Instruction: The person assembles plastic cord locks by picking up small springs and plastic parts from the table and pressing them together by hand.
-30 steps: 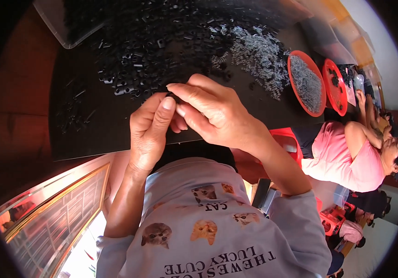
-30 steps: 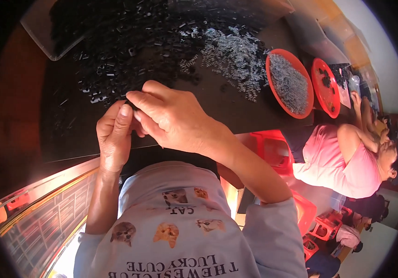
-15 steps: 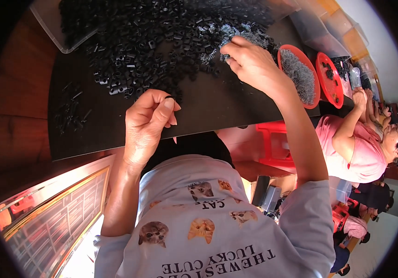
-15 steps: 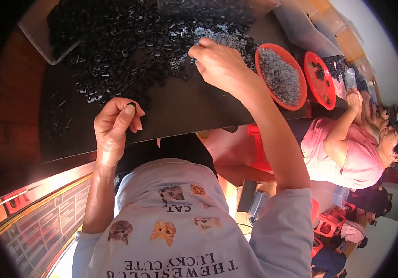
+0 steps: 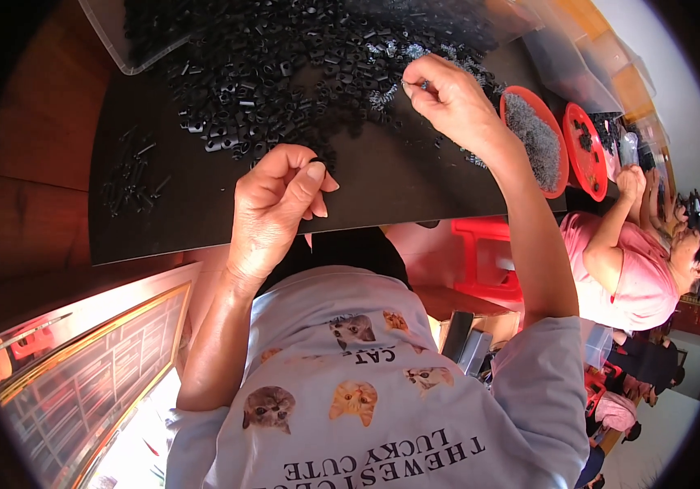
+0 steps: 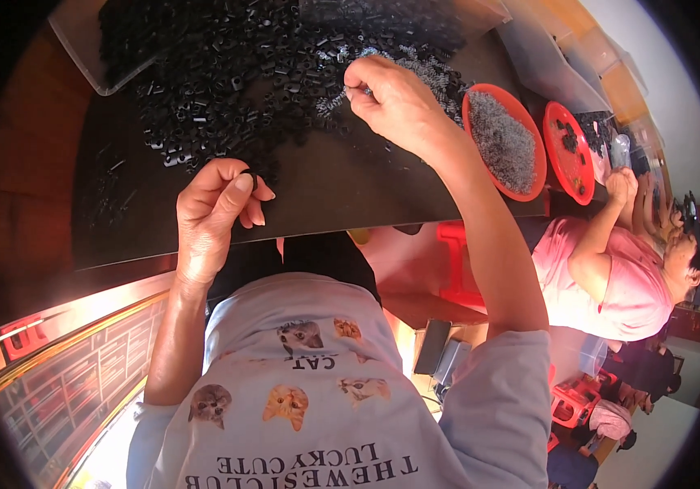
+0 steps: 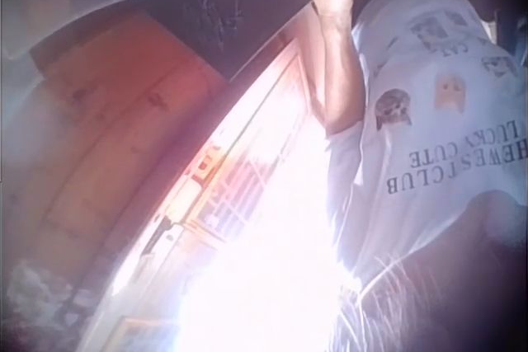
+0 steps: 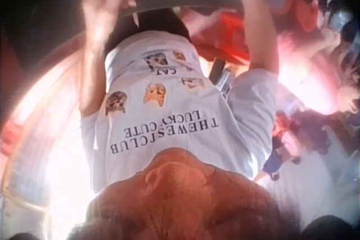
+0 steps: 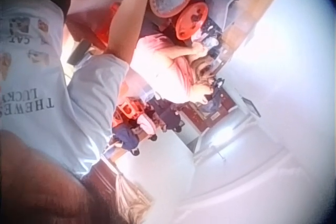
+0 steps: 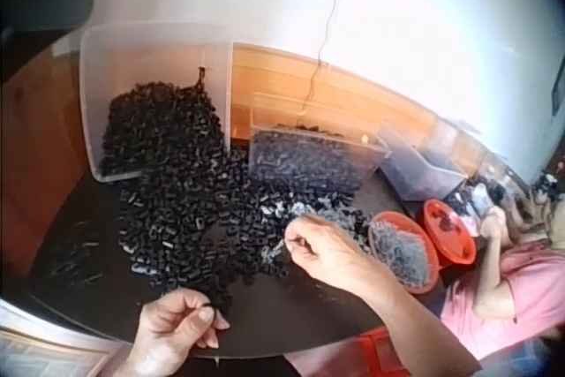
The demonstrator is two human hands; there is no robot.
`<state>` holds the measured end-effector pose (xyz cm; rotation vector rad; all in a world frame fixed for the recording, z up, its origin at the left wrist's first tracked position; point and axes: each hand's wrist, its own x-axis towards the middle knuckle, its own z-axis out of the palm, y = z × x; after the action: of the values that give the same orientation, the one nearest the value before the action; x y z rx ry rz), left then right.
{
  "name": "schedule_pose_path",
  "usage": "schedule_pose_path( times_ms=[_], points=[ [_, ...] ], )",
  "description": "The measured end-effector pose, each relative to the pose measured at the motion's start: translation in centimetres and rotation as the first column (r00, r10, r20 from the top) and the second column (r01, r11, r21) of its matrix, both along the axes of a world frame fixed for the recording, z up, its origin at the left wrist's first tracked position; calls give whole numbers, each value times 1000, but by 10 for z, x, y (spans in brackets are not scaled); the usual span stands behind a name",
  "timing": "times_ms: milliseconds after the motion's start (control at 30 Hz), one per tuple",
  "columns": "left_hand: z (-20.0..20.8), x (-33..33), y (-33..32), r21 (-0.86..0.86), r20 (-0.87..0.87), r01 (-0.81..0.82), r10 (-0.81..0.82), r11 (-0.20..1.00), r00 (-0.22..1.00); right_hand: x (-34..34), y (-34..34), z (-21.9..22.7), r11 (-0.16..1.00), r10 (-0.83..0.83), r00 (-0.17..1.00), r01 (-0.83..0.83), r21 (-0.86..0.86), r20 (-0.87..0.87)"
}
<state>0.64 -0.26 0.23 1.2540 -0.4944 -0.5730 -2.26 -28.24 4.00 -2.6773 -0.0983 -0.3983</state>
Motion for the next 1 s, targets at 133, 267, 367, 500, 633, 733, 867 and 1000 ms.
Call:
schedule_pose_path(
  times_ms=[133, 267, 367, 500, 633, 733, 867, 1000],
  points=[
    [0, 0, 0, 25, -17, -7, 7, 1000, 1000, 0, 11, 1, 976, -91, 994, 101, 193, -63],
    [-1, 1, -2, 45, 9, -4, 4, 999, 1000, -3, 30, 13, 876, -34, 993, 82, 475, -109],
    [-2, 2, -1, 67, 29, -22, 20, 998, 999, -6, 57, 26, 739, 82, 974, 84, 668, -213],
    [-4, 3, -1, 19, 0, -29, 29, 999, 1000, -6, 84, 21, 642, 209, 953, 36, 766, -219],
    [-3, 4, -3, -31, 7, -11, 11, 999, 1000, -1, 94, 10, 636, 213, 956, 22, 771, -203],
    [2, 3, -3, -32, 1, -17, 17, 999, 1000, -1, 99, 1, 672, 225, 961, -35, 740, -159],
    [4, 4, -2, 2, 6, -20, 20, 1000, 1000, -7, 108, -4, 619, 183, 972, 3, 786, -148],
    [3, 4, -3, 6, 11, -34, 34, 999, 999, -13, 113, -9, 581, 114, 993, -72, 811, 6]
  ],
)
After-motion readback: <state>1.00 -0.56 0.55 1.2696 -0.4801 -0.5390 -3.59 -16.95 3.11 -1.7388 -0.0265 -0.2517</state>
